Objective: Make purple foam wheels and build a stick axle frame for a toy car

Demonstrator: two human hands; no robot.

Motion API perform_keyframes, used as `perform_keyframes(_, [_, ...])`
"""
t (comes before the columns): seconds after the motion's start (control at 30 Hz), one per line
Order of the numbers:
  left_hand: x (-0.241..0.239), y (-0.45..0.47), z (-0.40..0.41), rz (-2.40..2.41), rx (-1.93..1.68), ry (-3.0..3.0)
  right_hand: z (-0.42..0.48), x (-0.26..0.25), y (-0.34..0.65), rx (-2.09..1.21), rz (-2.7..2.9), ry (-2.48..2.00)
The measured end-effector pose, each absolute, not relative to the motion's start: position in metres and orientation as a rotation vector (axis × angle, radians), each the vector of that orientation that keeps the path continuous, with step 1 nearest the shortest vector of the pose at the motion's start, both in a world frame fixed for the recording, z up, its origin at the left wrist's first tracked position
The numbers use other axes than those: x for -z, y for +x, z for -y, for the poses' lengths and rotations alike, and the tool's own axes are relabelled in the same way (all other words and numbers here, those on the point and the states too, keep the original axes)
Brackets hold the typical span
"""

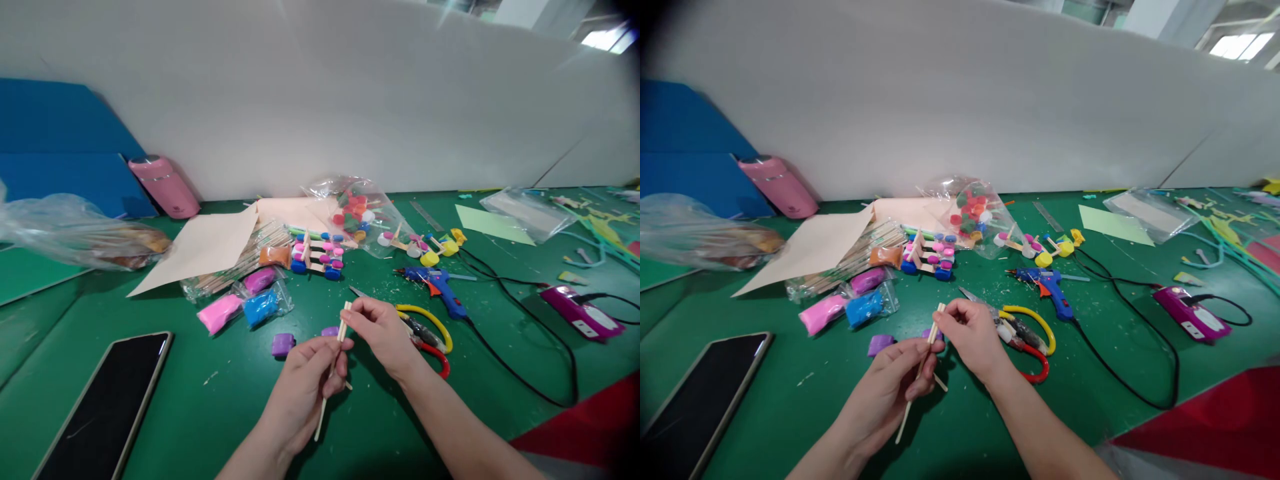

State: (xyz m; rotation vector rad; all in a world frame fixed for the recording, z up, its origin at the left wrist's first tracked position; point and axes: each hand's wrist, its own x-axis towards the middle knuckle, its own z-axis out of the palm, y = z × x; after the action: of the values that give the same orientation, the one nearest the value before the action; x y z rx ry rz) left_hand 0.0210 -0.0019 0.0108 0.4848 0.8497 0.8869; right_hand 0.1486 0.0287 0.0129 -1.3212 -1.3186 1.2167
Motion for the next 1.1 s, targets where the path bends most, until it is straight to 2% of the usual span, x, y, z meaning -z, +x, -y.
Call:
perform_keyframes(0.23, [-0.010, 0.020, 0.001, -0.929, -0.924, 0.545, -0.032, -0.015, 0.152, -1.127, 1.422, -1.354])
perform_keyframes(0.37, [-0.016, 0.011, -0.004, -0.978, -1.061, 0.546, -0.035, -0.022, 0.166, -0.983, 1.535, -1.408])
perform_keyframes(0.63, [-0.028, -0.010, -0.014, -0.954, -1.400, 0.605, 0.005, -0.009, 0.161, -0.788, 2.143, -1.487])
perform_keyframes(0.87, [-0.036, -0.009, -0.012, -0.896, -1.331, 0.725, 0.012, 0.001, 0.156, -0.598, 2.255, -1.559])
perform_keyframes(1.1, [-0.037, -0.013, -0.012, -0.889, -1.192, 0.916, 0.017, -0.004, 0.223, -0.363, 1.993, -1.786])
